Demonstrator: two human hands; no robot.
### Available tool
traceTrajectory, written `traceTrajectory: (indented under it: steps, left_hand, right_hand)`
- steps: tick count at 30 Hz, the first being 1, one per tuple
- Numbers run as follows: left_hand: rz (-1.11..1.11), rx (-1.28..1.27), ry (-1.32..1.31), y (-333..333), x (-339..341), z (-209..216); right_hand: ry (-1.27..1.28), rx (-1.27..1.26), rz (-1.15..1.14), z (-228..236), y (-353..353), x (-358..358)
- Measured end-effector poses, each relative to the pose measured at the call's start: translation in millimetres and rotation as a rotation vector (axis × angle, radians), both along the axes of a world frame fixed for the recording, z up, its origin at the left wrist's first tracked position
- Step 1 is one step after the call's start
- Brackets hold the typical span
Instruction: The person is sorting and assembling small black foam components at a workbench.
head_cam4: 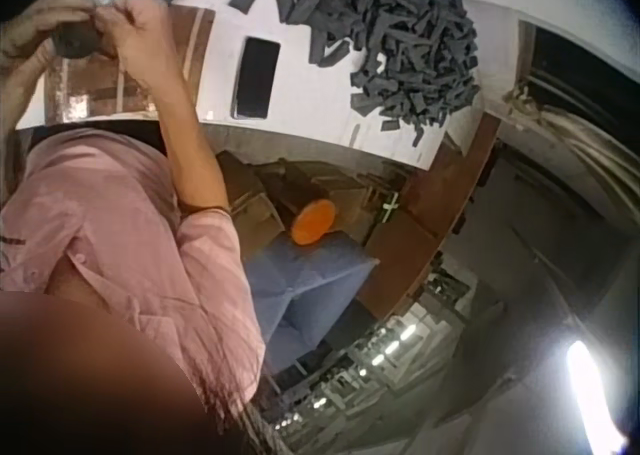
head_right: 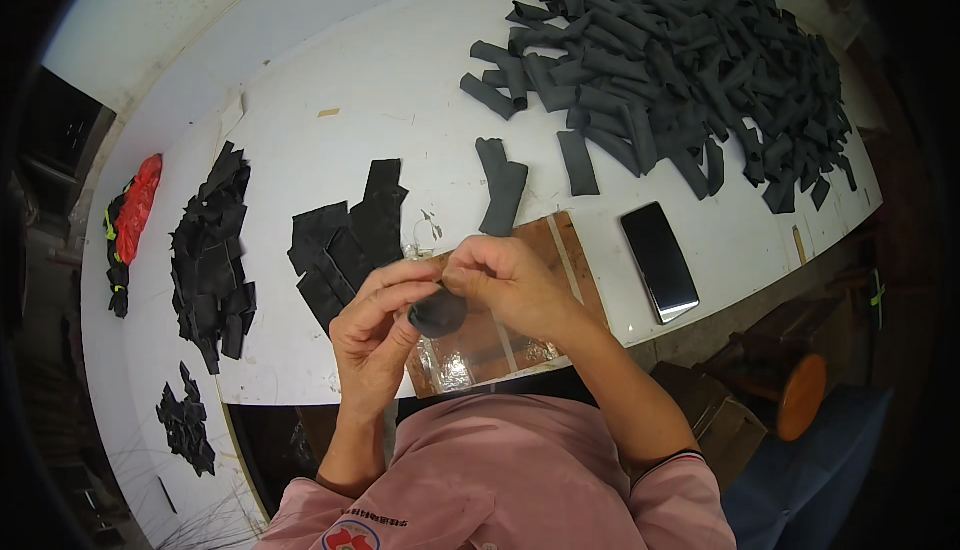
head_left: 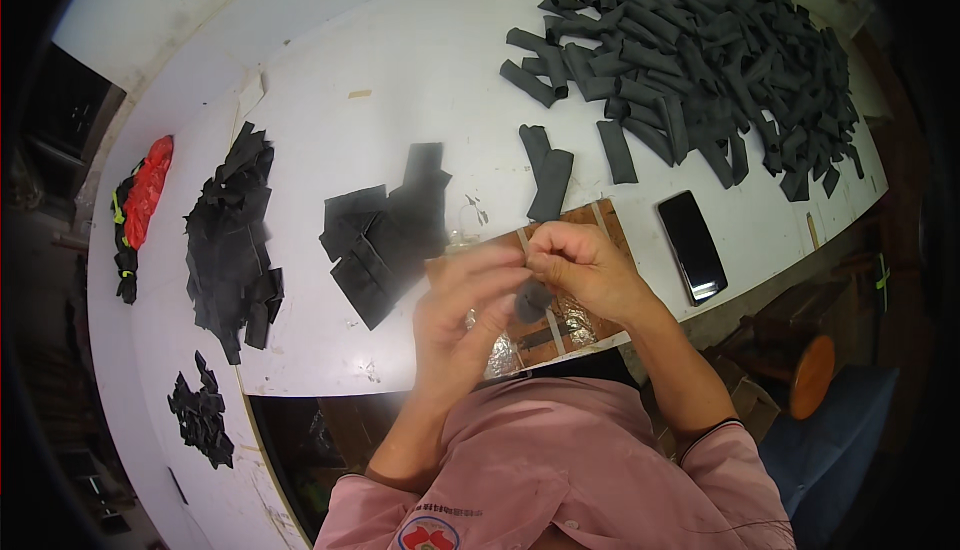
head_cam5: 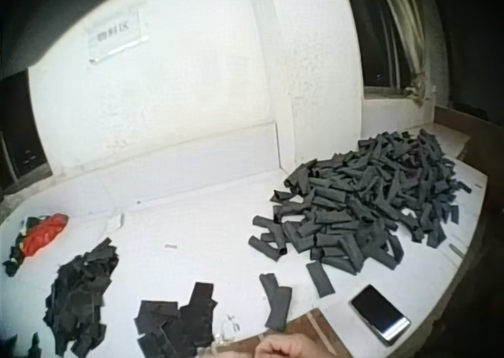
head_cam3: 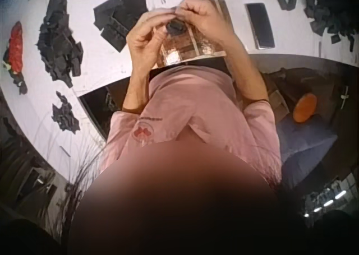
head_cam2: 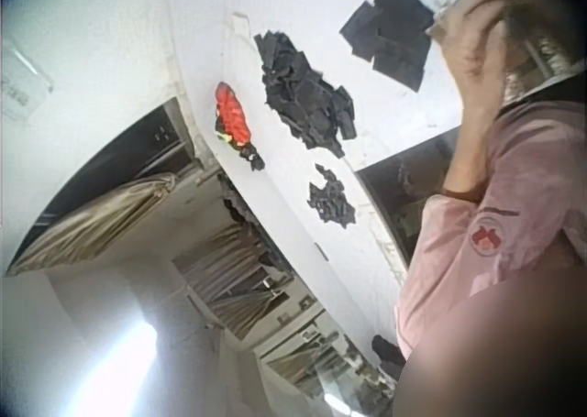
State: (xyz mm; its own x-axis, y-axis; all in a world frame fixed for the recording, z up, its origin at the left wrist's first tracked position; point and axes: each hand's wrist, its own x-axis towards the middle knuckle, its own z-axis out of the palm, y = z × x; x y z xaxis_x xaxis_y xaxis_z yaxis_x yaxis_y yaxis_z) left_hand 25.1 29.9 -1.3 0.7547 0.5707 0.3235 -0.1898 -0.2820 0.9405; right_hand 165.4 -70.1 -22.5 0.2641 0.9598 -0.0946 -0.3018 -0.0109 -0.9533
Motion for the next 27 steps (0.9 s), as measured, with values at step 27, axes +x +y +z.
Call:
traceTrajectory:
  steps: [27]
  left_hand:
    - [-0.299, -0.243, 0.058, -4.2, 14.8, 9.1]
  right_hand:
    - [-1.180, 0.250, -0.263, 14.6, -9.6, -19.7]
